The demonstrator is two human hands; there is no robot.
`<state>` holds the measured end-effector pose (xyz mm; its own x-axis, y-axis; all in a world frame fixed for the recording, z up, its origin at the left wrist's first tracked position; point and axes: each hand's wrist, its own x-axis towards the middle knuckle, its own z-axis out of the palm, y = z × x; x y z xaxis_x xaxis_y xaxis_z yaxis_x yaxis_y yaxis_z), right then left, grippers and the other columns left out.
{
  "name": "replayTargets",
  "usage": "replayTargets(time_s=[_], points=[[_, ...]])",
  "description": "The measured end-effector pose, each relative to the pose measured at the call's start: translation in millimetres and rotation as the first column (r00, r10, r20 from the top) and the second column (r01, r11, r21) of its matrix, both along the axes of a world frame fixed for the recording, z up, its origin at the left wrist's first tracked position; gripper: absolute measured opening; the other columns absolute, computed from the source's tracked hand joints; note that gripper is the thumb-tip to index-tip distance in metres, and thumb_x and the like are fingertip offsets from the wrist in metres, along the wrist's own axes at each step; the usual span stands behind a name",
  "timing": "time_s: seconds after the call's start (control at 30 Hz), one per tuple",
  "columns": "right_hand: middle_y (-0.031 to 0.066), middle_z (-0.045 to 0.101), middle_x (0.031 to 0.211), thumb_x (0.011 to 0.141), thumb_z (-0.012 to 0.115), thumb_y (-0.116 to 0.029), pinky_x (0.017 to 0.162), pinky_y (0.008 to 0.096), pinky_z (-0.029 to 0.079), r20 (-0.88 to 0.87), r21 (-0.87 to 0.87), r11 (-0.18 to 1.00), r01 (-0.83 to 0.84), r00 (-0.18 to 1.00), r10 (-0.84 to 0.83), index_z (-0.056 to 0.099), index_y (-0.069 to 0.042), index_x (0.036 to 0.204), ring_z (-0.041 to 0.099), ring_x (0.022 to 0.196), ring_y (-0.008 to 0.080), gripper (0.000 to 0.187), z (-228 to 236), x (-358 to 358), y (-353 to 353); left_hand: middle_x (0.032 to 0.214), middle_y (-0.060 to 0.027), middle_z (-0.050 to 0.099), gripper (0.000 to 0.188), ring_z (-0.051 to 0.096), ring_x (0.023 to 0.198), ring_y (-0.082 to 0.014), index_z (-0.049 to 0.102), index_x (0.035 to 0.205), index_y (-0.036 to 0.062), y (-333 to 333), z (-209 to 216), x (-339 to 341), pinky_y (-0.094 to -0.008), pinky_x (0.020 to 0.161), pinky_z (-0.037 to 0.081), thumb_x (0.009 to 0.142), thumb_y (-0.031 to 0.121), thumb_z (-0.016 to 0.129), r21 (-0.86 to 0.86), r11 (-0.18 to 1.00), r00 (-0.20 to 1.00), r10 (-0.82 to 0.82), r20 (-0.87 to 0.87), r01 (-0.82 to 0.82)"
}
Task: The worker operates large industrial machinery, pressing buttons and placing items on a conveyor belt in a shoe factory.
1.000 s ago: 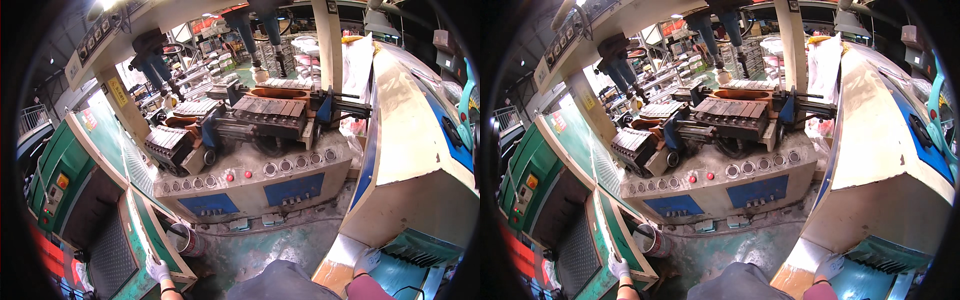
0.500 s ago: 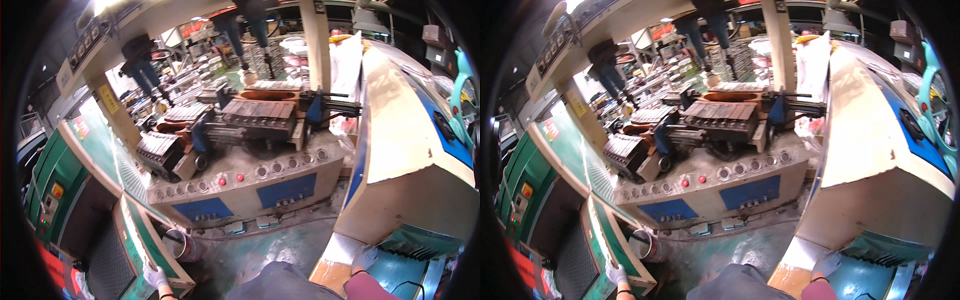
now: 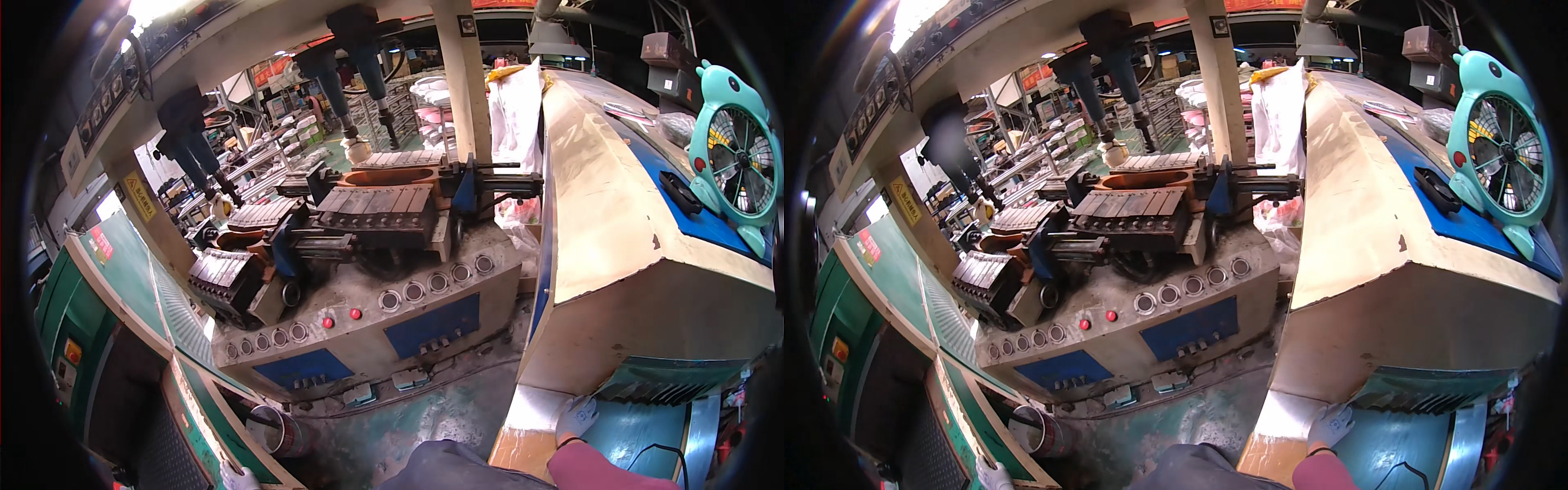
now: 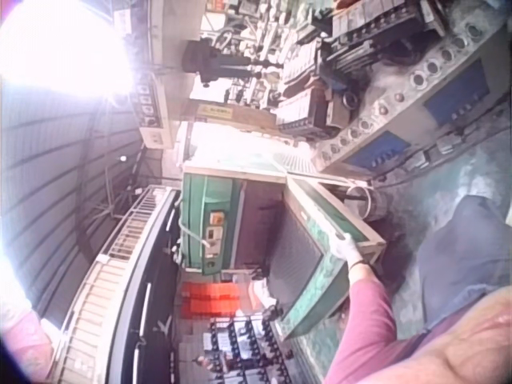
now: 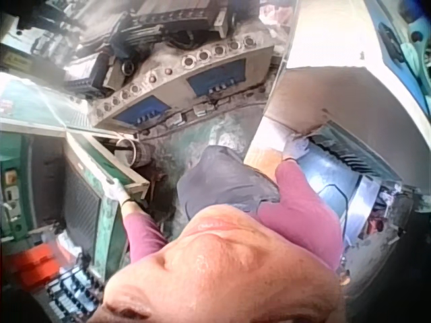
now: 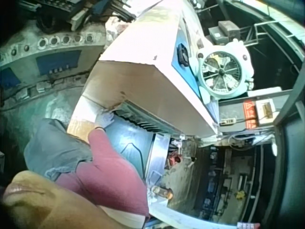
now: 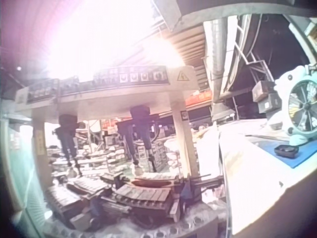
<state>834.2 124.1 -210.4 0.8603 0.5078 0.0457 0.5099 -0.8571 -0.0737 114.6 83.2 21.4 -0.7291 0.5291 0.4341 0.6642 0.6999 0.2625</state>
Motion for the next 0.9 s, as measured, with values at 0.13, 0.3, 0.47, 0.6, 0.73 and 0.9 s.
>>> replayTargets(time_s=[0.13, 0.3, 0.47, 0.6, 0.73, 0.9], points=[[0.0135, 0.042, 0.149, 0.102, 0.032, -0.042, 0.116, 0.0512, 0.024, -0.006, -0.024, 1.000, -0.020, 1.000, 0.020, 0.048, -0.007, 0.141, 0.036, 0.140, 0.0276, 0.055, 2, -3, 3, 0.105, -0.0188, 0.067, 0.047, 0.064, 0.094, -0.0369, 0.065, 0.111, 0.0071, 0, 4, 5, -0.0445, 0.084, 0.051, 0.070, 0.030, 0.066, -0.015, 0.999, 0.999, 0.034, 0.032, -0.034], [0.0124, 0.043, 0.149, 0.103, 0.031, -0.042, 0.115, 0.0518, 0.026, 0.026, -0.030, 0.999, -0.022, 0.999, 0.022, 0.050, -0.007, 0.140, 0.036, 0.140, 0.0274, 0.054, -7, 2, 1, 0.101, -0.0189, 0.068, 0.046, 0.065, 0.091, -0.0378, 0.066, 0.109, 0.0072, 2, 7, 12, -0.0456, 0.082, 0.051, 0.069, 0.031, 0.066, 0.040, 0.999, 0.999, 0.006, 0.051, -0.008], [0.0122, 0.043, 0.148, 0.102, 0.032, -0.042, 0.115, 0.0516, 0.025, -0.001, -0.010, 1.000, -0.012, 1.000, 0.012, 0.050, -0.007, 0.139, 0.035, 0.141, 0.0270, 0.054, 7, -5, 4, 0.099, -0.0190, 0.068, 0.044, 0.065, 0.089, -0.0382, 0.067, 0.107, 0.0075, -2, 4, 9, -0.0466, 0.081, 0.051, 0.069, 0.030, 0.066, 0.043, 0.999, 0.999, 0.018, 0.037, -0.020], [0.0119, 0.043, 0.148, 0.102, 0.033, -0.042, 0.116, 0.0514, 0.024, -0.043, -0.025, 1.000, -0.003, 0.999, 0.002, 0.050, -0.008, 0.140, 0.034, 0.141, 0.0267, 0.054, 14, -6, 4, 0.099, -0.0189, 0.068, 0.042, 0.065, 0.089, -0.0381, 0.067, 0.106, 0.0080, -1, 1, 5, -0.0468, 0.081, 0.051, 0.070, 0.030, 0.066, 0.029, 0.999, 1.000, 0.024, -0.013, -0.024], [0.0121, 0.043, 0.149, 0.102, 0.033, -0.042, 0.115, 0.0515, 0.024, -0.046, -0.037, 0.999, 0.013, 0.999, -0.015, 0.049, -0.007, 0.140, 0.034, 0.142, 0.0267, 0.054, 22, -8, 4, 0.099, -0.0187, 0.068, 0.043, 0.065, 0.090, -0.0378, 0.067, 0.108, 0.0085, 2, 4, 9, -0.0465, 0.082, 0.051, 0.070, 0.030, 0.066, 0.026, 0.999, 1.000, 0.029, 0.003, -0.029], [0.0117, 0.043, 0.149, 0.102, 0.033, -0.043, 0.116, 0.0512, 0.024, -0.073, -0.023, 0.999, 0.029, 0.997, -0.030, 0.047, -0.008, 0.142, 0.033, 0.142, 0.0266, 0.055, 28, -11, 5, 0.102, -0.0175, 0.068, 0.044, 0.065, 0.092, -0.0364, 0.066, 0.110, 0.0092, 1, 8, 9, -0.0450, 0.083, 0.051, 0.070, 0.030, 0.066, 0.034, 0.999, 0.999, 0.031, 0.010, -0.031]])
